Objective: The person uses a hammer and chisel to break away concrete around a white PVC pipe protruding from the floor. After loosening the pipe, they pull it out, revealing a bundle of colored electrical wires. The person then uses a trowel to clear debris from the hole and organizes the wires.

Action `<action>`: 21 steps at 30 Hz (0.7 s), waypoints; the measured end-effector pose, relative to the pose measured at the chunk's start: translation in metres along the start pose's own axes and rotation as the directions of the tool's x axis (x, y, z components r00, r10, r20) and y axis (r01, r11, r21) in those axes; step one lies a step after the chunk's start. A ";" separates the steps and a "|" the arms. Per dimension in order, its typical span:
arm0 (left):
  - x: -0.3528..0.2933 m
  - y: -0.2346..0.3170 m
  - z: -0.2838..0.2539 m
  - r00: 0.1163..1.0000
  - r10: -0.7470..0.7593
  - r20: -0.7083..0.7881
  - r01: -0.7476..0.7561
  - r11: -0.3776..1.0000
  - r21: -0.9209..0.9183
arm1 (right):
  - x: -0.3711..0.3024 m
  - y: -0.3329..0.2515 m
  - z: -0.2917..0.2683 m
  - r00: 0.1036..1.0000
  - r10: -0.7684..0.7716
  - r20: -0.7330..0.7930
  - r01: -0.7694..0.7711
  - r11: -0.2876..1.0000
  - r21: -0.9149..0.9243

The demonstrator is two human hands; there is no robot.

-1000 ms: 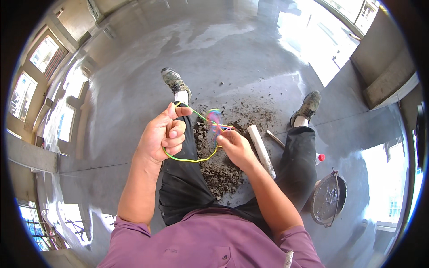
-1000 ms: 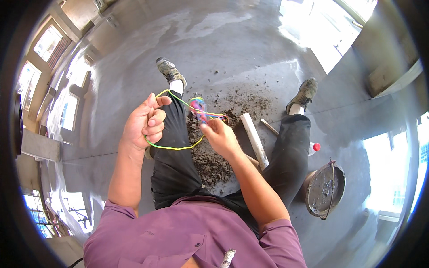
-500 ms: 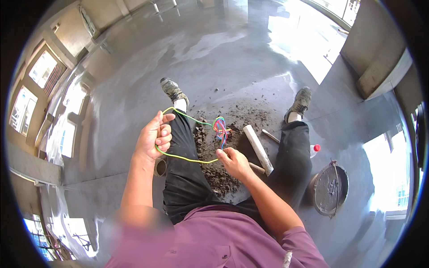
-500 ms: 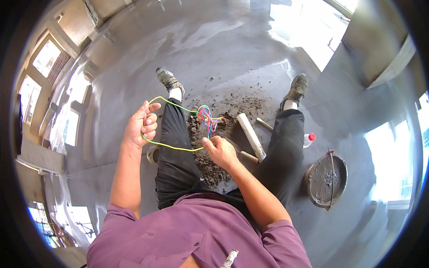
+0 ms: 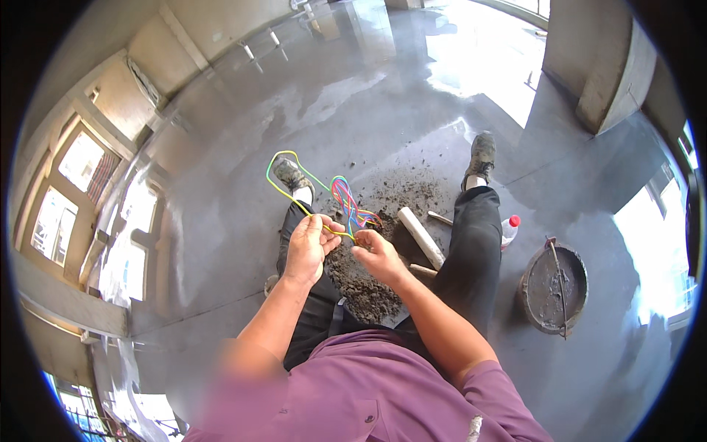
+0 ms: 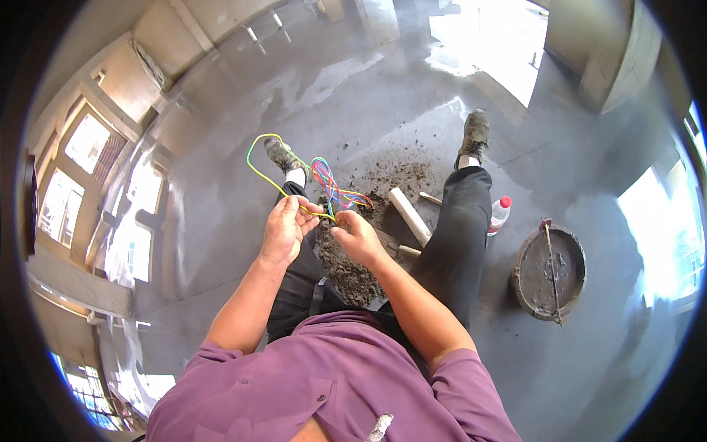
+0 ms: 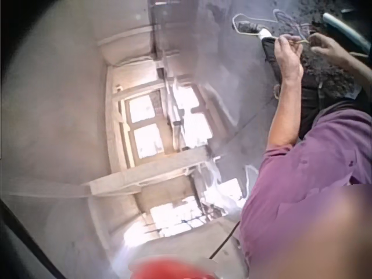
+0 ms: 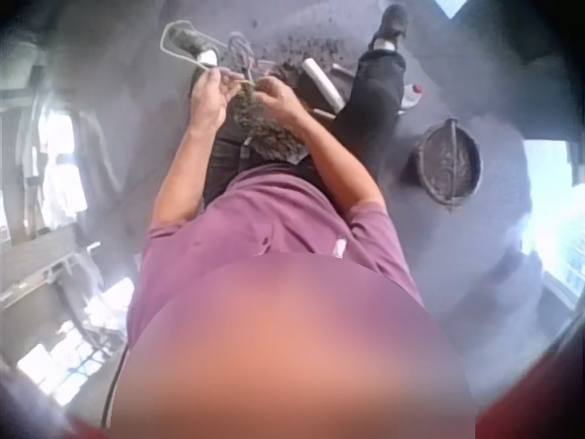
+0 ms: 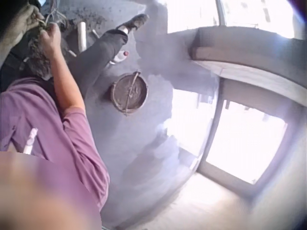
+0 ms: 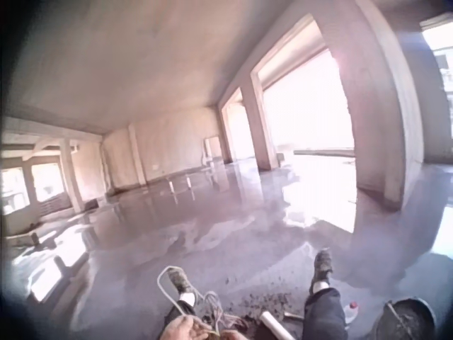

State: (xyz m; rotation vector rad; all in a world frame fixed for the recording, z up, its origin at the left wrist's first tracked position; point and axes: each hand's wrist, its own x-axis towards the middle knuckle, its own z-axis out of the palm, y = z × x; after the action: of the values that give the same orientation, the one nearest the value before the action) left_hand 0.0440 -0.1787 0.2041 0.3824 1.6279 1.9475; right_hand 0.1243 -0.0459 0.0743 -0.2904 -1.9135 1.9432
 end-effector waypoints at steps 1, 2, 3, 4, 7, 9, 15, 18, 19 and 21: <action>-0.002 0.007 0.001 0.999 0.034 0.001 -0.034 0.999 0.036 | -0.003 -0.014 0.004 0.986 -0.161 -0.049 0.136 0.934 -0.329; 0.000 0.012 0.007 0.998 0.067 0.018 -0.068 0.996 0.063 | -0.002 -0.020 0.008 0.982 -0.171 -0.082 0.131 0.924 -0.360; 0.001 0.019 0.014 0.994 0.099 0.035 -0.102 0.991 0.089 | -0.001 -0.025 0.011 0.977 -0.181 -0.114 0.124 0.913 -0.389; 0.002 0.026 0.022 0.991 0.129 0.026 -0.131 0.984 0.117 | 0.000 -0.024 0.011 0.981 -0.151 -0.118 0.084 0.892 -0.444; 0.008 0.058 0.033 0.985 0.157 0.067 -0.160 0.986 0.041 | 0.015 -0.012 0.005 0.995 -0.024 -0.101 -0.039 0.817 -0.575; 0.014 0.080 0.034 0.973 0.223 0.057 -0.225 0.974 0.024 | 0.017 0.006 -0.009 0.990 0.134 -0.051 -0.136 0.763 -0.632; 0.025 0.150 0.000 0.999 0.034 0.025 -0.041 0.942 0.333 | 0.027 -0.005 -0.017 0.984 0.096 -0.151 -0.150 0.904 -0.400; 0.039 0.160 -0.022 0.999 -0.034 0.007 0.029 0.919 0.393 | 0.043 -0.027 -0.006 0.989 0.101 -0.105 -0.132 0.924 -0.359; 0.042 0.162 -0.027 0.999 -0.046 -0.005 0.044 0.910 0.412 | 0.050 -0.031 0.000 0.990 0.105 -0.092 -0.131 0.925 -0.357; 0.047 0.163 -0.033 0.997 -0.069 -0.022 0.072 0.898 0.434 | 0.062 -0.030 0.009 0.980 0.060 -0.188 -0.147 0.860 -0.489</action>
State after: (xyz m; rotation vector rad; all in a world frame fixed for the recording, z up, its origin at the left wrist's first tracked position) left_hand -0.0511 -0.1940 0.3480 0.4801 2.0511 1.5193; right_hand 0.0683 -0.0288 0.1125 -0.6931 -2.2984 1.3884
